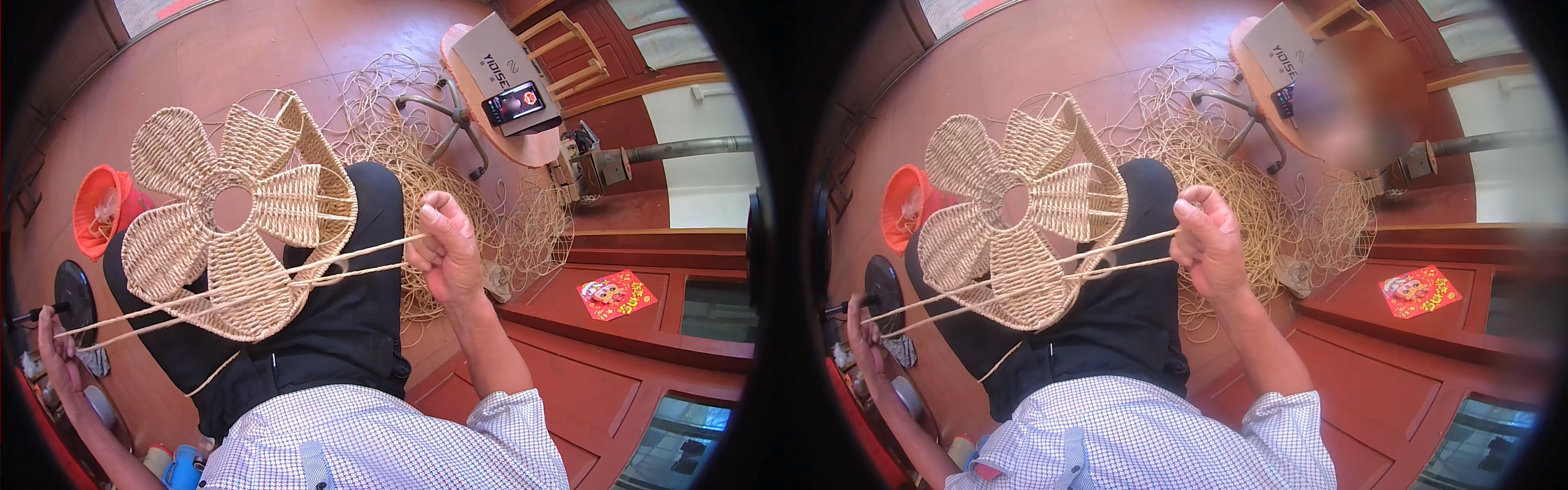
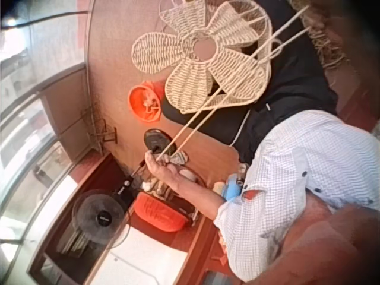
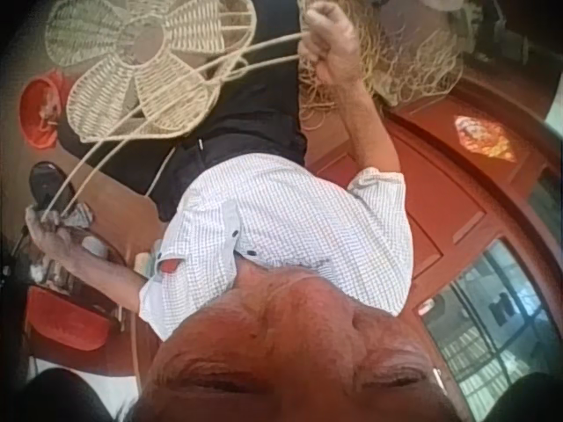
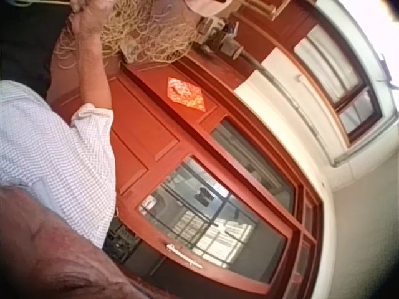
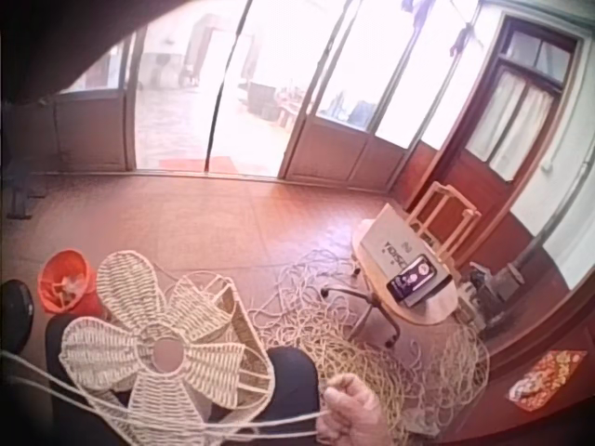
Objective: Weaving a large decorative flower shape using wicker or straw materials.
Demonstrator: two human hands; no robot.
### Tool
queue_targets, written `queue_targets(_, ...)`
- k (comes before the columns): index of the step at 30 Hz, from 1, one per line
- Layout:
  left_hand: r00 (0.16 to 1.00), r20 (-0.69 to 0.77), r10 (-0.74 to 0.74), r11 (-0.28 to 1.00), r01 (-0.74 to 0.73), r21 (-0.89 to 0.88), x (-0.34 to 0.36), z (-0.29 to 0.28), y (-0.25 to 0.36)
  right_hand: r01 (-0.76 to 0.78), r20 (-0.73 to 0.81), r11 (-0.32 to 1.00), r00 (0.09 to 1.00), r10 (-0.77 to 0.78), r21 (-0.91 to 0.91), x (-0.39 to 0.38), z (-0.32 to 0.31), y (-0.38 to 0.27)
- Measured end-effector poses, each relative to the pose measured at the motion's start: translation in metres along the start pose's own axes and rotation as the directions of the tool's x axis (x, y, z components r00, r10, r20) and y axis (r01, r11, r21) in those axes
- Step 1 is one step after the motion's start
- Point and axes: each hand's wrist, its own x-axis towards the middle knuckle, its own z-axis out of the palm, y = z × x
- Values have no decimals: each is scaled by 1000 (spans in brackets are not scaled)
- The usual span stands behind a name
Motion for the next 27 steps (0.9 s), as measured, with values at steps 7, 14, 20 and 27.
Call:
queue_targets(7, 999, -4, -52, 998, 51, -26, 41, -89, 2, -46, -153, 999, 987, 43, -12, 7, -30, -27)
queue_targets(14, 865, 150, 479, 625, -456, 634, 69, -131, 3, -70, -161, 997, 985, 65, -24, 22, -33, -15)
queue_targets(20, 807, -9, 591, 662, -478, 578, 72, -68, 42, -21, -278, 975, 960, -42, -221, 10, -43, -15)
queue_targets(27, 566, 41, 823, 274, -460, 845, 49, -47, 118, -43, -55, 931, 998, 24, -362, 10, -18, 9)
